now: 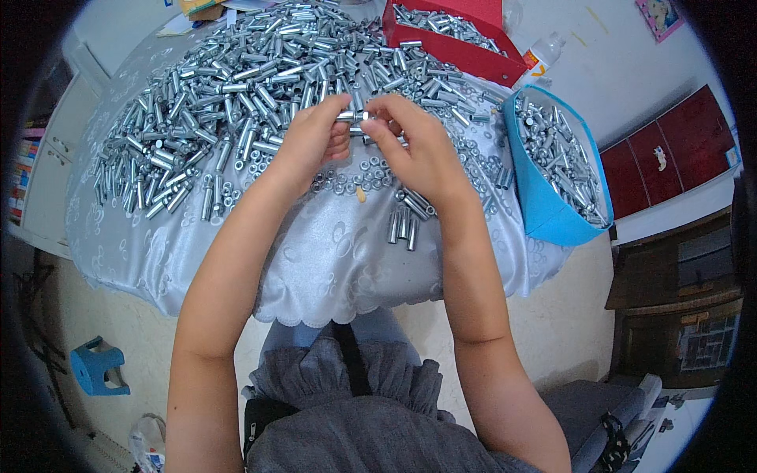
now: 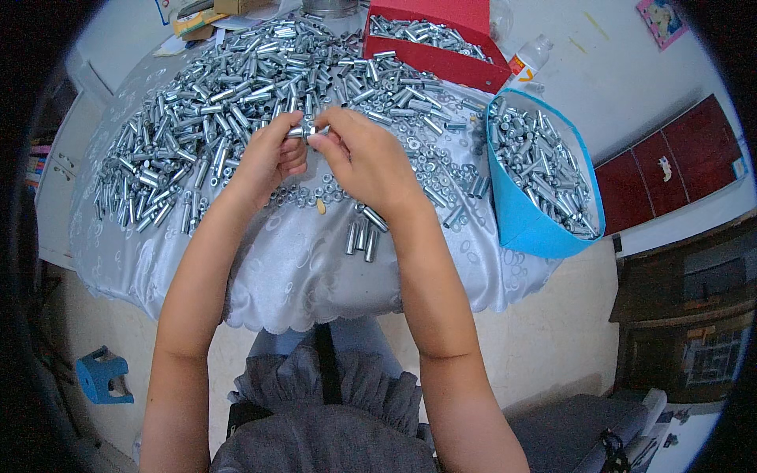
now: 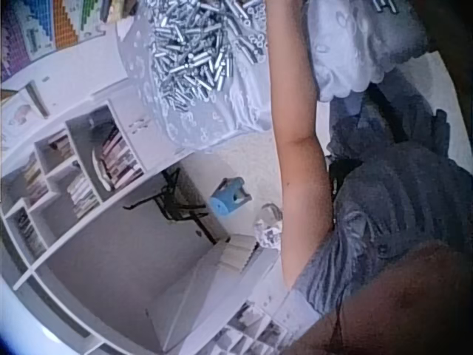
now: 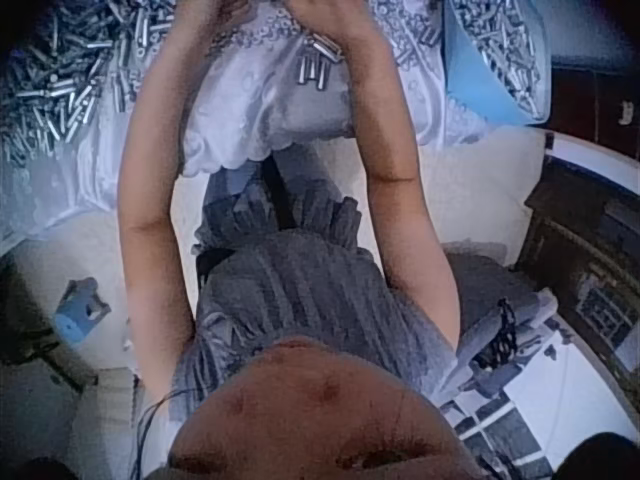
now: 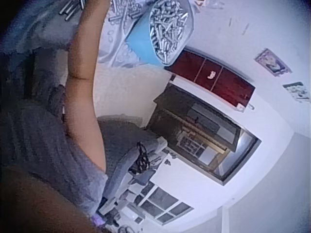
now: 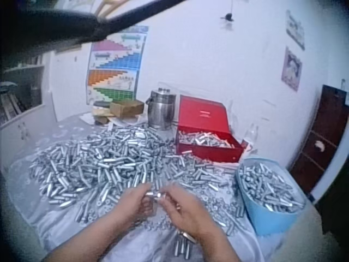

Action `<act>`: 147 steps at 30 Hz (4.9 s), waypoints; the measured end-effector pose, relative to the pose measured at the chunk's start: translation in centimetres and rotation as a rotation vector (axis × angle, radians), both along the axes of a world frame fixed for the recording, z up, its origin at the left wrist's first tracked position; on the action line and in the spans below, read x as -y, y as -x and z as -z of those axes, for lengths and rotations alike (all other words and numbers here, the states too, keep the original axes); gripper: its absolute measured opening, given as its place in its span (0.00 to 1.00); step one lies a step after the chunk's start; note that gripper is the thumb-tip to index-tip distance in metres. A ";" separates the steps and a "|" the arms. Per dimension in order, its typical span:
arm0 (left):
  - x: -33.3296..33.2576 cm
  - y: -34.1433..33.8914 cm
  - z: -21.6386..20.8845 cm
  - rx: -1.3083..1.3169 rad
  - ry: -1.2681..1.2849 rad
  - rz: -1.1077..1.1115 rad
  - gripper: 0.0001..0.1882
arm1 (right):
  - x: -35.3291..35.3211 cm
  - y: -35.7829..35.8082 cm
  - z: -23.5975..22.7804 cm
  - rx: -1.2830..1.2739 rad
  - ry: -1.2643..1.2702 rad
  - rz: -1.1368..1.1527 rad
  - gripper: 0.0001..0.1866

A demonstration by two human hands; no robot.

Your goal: The person repeatedly picks up cylindrical metal fasteners and small washers from a large pile on a table. They thread the washers onto the fasteners by hand and place the assembled units into a blue container. The process is continuous and repetitive throughout the clip.

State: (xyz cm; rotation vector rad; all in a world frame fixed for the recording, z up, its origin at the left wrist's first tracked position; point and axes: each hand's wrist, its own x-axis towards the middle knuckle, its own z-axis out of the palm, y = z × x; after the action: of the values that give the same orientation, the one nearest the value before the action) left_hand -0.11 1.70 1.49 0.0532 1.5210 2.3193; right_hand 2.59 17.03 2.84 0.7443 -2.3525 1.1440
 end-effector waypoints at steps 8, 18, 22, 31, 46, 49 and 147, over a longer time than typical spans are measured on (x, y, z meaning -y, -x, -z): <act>0.0 -0.2 -0.1 -0.025 0.028 0.050 0.22 | -0.2 0.3 0.2 0.102 0.026 -0.021 0.15; 0.2 0.0 -0.2 0.014 0.013 0.057 0.21 | -0.5 0.0 -0.5 0.134 0.090 0.022 0.15; 0.2 -0.2 -0.4 0.022 0.014 0.061 0.20 | -0.2 0.0 -0.6 0.009 0.011 0.003 0.17; 0.3 -0.3 -0.5 0.027 0.005 0.084 0.19 | -0.2 -0.1 -0.8 0.004 0.020 0.005 0.12; 0.4 -0.2 -0.6 0.058 -0.002 0.071 0.18 | -0.2 -0.6 -1.2 0.070 0.073 0.046 0.12; 0.4 -0.2 -0.6 0.056 -0.003 0.074 0.18 | -0.3 -0.2 -0.9 -0.007 0.040 -0.017 0.12; 0.5 -0.8 0.0 -0.628 0.534 0.326 0.10 | -1.0 1.1 -0.7 0.252 0.764 0.106 0.12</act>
State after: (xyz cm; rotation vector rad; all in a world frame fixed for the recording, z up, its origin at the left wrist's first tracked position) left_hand 0.64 1.24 1.50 0.8822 2.1772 1.6473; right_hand 1.52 18.02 3.50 0.2060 -1.8461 1.9866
